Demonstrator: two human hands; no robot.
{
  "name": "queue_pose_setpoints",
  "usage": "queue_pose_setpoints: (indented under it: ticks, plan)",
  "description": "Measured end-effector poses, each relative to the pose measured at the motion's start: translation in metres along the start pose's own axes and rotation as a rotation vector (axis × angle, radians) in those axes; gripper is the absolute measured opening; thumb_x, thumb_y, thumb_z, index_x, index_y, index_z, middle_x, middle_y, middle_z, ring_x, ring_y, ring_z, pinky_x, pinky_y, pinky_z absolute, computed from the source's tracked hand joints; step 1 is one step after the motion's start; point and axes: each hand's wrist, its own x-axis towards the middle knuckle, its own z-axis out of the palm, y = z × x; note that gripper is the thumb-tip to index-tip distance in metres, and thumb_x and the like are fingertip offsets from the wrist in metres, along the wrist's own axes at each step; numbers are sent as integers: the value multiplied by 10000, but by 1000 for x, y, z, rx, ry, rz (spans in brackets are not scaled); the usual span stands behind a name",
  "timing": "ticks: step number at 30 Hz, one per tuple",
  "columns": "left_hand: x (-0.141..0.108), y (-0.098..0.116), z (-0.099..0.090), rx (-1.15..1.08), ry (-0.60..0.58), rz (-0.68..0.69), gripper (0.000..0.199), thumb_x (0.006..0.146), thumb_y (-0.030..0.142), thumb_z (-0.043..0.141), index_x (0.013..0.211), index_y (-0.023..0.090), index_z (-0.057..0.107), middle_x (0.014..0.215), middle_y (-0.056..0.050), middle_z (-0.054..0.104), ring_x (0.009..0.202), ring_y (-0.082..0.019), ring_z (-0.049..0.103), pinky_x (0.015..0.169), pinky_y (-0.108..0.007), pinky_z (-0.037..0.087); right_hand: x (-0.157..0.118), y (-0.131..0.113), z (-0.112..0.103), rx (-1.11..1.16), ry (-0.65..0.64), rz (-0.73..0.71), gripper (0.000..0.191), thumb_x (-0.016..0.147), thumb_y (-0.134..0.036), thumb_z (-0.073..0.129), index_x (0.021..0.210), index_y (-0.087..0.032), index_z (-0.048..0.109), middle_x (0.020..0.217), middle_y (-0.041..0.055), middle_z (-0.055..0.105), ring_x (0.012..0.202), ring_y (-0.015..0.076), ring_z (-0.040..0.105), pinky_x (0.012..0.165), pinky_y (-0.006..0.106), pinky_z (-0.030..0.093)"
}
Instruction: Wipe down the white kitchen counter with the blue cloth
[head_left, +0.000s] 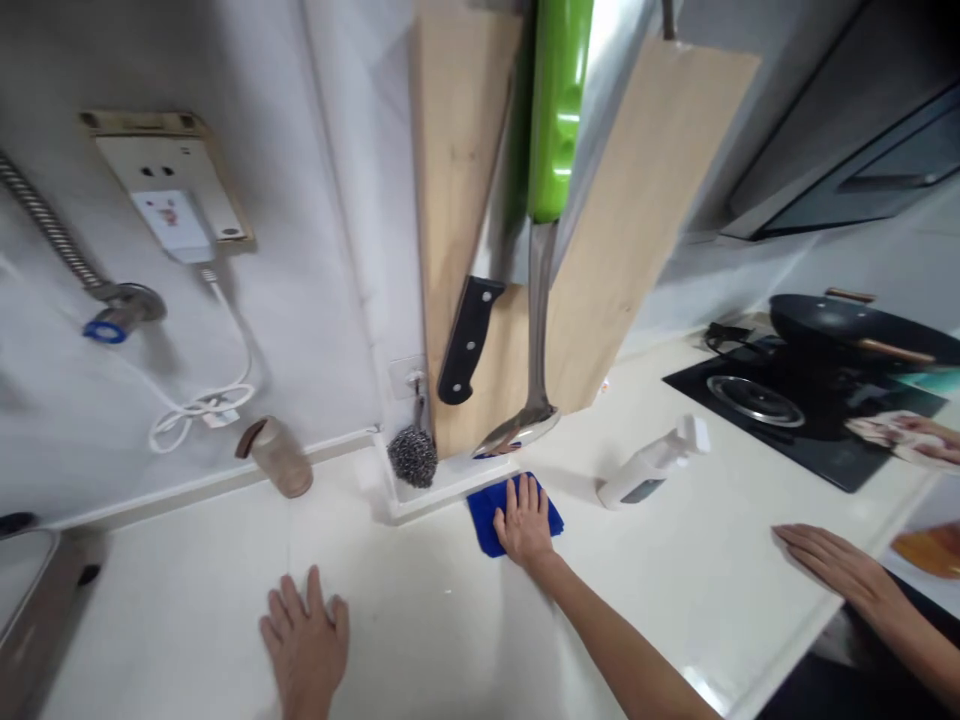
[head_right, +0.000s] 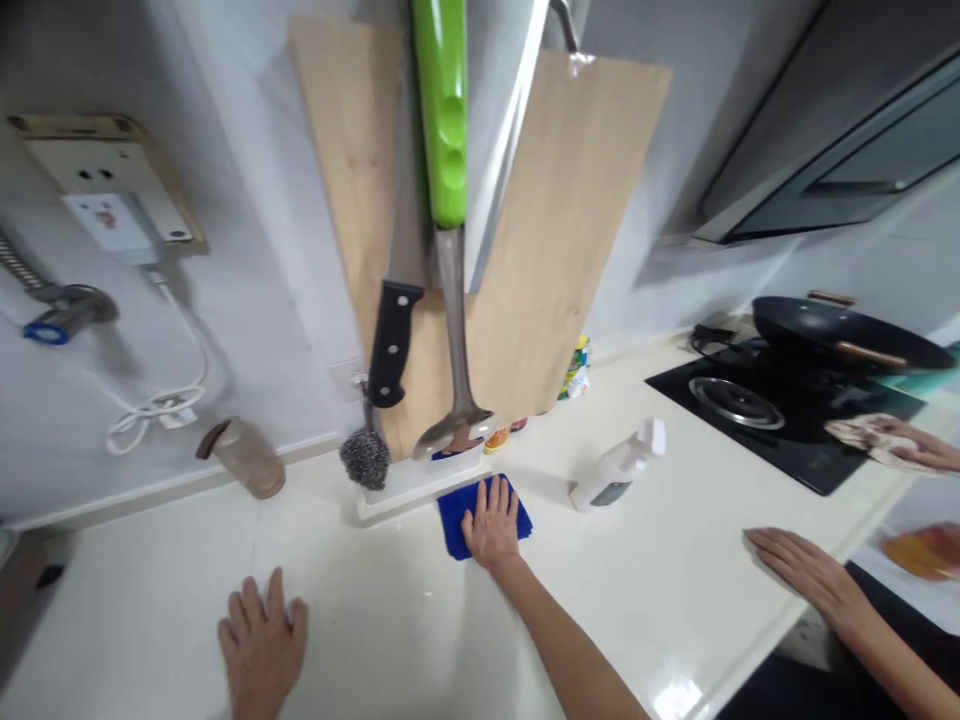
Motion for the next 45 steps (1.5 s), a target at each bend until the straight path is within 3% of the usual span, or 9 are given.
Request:
queue_pose_setpoints:
  ticks: [6, 11, 16, 19, 22, 25, 31, 39, 45]
  plan:
    - [-3, -3, -3, -39, 13, -9, 580, 937, 329, 349, 1460, 97, 447, 1576, -251, 305, 1515, -397, 88, 1167, -634, 203, -33, -17, -14, -11, 49, 1, 644, 925, -342, 355, 1481, -16, 368, 1570, 253, 287, 1488, 383, 186, 1183, 605, 153]
    - [-6, -3, -2, -43, 2, -37, 582, 926, 314, 374, 1459, 92, 449, 1574, -260, 307, 1507, -420, 103, 1166, -644, 187, -115, -66, -15, 73, 91, -56, 657, 918, -361, 387, 1478, -18, 377, 1575, 248, 272, 1493, 399, 153, 1180, 630, 172]
    - [-7, -6, 1, -36, -36, -47, 588, 932, 328, 386, 1474, 103, 428, 1582, -259, 291, 1497, -418, 159, 1183, -608, 172, -203, -106, -18, 150, 53, -307, 749, 907, -446, 451, 1531, -68, 283, 1598, 208, 213, 1496, 417, 85, 1182, 661, 181]
    - [-2, -19, -3, -43, -130, -33, 594, 916, 360, 442, 1463, 130, 453, 1579, -228, 325, 1483, -396, 231, 1192, -572, 190, -218, -102, -44, 190, -34, -569, 743, 907, -386, 465, 1570, -200, 185, 1632, 94, 134, 1501, 400, 72, 1190, 638, 218]
    - [3, -41, -9, -47, -188, 66, 565, 910, 362, 469, 1438, 164, 499, 1562, -185, 383, 1465, -352, 303, 1201, -514, 215, -201, -88, -74, 222, -132, -827, 701, 927, -364, 444, 1569, -297, 169, 1633, -13, 154, 1512, 337, 102, 1222, 577, 214]
    - [1, -63, -9, -59, -125, 127, 524, 926, 370, 438, 1420, 219, 528, 1558, -122, 413, 1467, -341, 303, 1208, -539, 198, -175, -67, -79, 246, -140, -934, 647, 952, -397, 425, 1557, -311, 214, 1620, -5, 239, 1503, 289, 185, 1222, 554, 235]
    - [-7, -80, 3, -100, 67, 204, 564, 923, 468, 408, 1421, 230, 528, 1561, -104, 413, 1472, -371, 278, 1189, -605, 207, -113, -16, -32, 191, 91, -686, 592, 958, -389, 441, 1525, -264, 327, 1634, 117, 201, 1483, 312, 243, 1168, 564, 316]
    - [0, -79, 1, -65, -6, 205, 589, 917, 492, 396, 1429, 226, 516, 1568, -91, 404, 1470, -368, 274, 1169, -604, 249, -24, -6, -4, 107, 215, -184, 589, 946, -466, 369, 1395, -97, 468, 1441, 206, 468, 1401, 308, 358, 1172, 546, 262]
    - [-1, -77, -2, -57, -14, 213, 590, 925, 493, 393, 1432, 216, 512, 1570, -93, 400, 1466, -365, 278, 1174, -595, 251, -16, -1, 3, 137, 255, -267, 509, 996, -372, 278, 1356, -107, 521, 1388, 162, 544, 1363, 238, 409, 1176, 456, 269]
